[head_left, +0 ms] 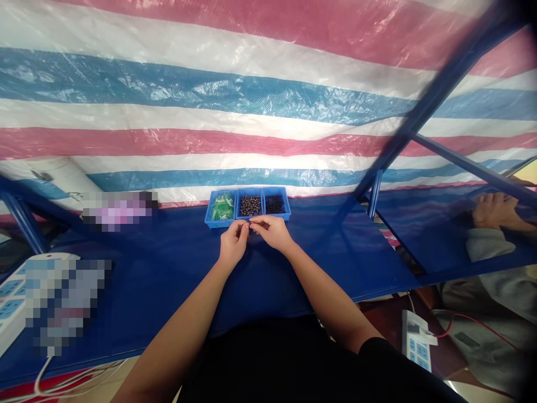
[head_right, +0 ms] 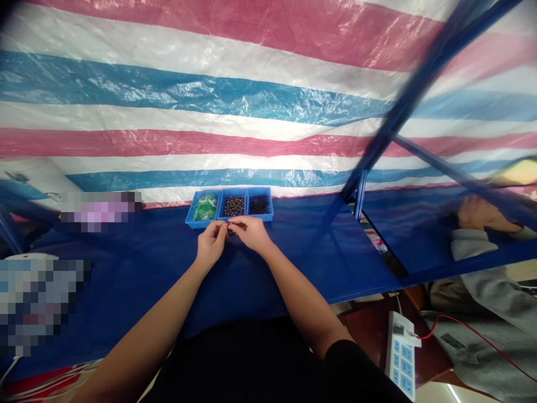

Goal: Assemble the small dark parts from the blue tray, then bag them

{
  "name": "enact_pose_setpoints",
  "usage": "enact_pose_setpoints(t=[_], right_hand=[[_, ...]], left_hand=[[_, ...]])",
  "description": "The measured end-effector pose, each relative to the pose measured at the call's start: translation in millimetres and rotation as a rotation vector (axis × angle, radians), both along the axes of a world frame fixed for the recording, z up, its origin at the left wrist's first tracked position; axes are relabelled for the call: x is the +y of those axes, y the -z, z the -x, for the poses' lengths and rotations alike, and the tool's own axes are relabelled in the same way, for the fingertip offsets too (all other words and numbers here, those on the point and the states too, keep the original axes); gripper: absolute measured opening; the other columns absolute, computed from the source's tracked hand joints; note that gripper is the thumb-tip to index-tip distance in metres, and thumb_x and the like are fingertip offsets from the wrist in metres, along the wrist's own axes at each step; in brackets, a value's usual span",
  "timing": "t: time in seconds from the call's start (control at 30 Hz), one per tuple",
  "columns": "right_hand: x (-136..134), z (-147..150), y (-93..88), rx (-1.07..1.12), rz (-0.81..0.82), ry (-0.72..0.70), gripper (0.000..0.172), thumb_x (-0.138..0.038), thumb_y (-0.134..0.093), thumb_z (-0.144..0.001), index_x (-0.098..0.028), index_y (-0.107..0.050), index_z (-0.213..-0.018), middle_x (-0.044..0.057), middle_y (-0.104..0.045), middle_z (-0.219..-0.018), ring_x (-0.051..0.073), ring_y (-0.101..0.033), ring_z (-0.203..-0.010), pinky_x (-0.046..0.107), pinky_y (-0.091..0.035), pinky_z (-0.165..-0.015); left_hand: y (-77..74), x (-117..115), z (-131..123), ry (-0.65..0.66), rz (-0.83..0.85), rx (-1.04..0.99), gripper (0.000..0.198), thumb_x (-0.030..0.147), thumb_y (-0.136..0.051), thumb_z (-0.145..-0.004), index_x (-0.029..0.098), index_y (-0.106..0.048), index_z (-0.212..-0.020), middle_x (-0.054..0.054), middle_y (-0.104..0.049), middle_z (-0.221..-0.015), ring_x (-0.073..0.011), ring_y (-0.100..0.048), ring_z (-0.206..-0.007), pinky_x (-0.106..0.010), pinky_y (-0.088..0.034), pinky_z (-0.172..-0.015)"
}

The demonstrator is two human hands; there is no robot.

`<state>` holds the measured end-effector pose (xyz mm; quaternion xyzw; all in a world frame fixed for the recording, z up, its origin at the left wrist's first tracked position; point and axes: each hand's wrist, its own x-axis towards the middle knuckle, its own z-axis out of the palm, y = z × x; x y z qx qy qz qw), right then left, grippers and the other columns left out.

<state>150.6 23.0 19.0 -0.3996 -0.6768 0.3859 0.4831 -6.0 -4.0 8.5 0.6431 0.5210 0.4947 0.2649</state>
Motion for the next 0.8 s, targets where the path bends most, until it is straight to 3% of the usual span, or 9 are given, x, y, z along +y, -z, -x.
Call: enact_pose_setpoints(t=[0.33,0.63,0.8], right_hand=[[-0.6,-0.2,0.3,0.012,0.005,-0.022,0.024,-0.032,-0.065,-0.083,-0.018,-0.073,-0.1,0.005,-0.074,-0.091,0.015,-0.069,-0.073,0.027,-0.058,-0.072],[-1.1,0.6,-0.1,0.007,0.005,-0.018,0.024,-0.031,-0.067,-0.081,-0.018,-0.073,-0.1,0.006,-0.075,-0.091,0.015,-0.069,-0.069,0.027,-0.058,-0.07],[0.1,0.3,1.5,0.009,-0.012,-0.012,0.024,-0.032,-0.065,-0.083,-0.018,-0.073,-0.1,0.006,-0.074,-0.093,0.015,-0.07,-0.074,0.027,-0.058,-0.073]], left_hand=[[-1.1,-0.6,-1.8,0.0,0.009,-0.034,0.028,0.043,-0.052,-0.09,0.021,-0.06,-0.105,0.001,-0.067,-0.07,-0.0132,-0.063,-0.061,-0.024,-0.049,-0.062],[-0.3,0.1,0.5,-0.013,0.003,0.013,0.027,0.043,-0.048,-0.092,0.021,-0.063,-0.092,0.002,-0.061,-0.064,-0.0118,-0.059,-0.058,-0.022,-0.046,-0.059],[0.1,0.1,-0.3,-0.009,0.008,-0.01,0.027,0.042,-0.052,-0.091,0.021,-0.06,-0.106,0.002,-0.064,-0.067,-0.0125,-0.061,-0.06,-0.023,-0.047,-0.061]])
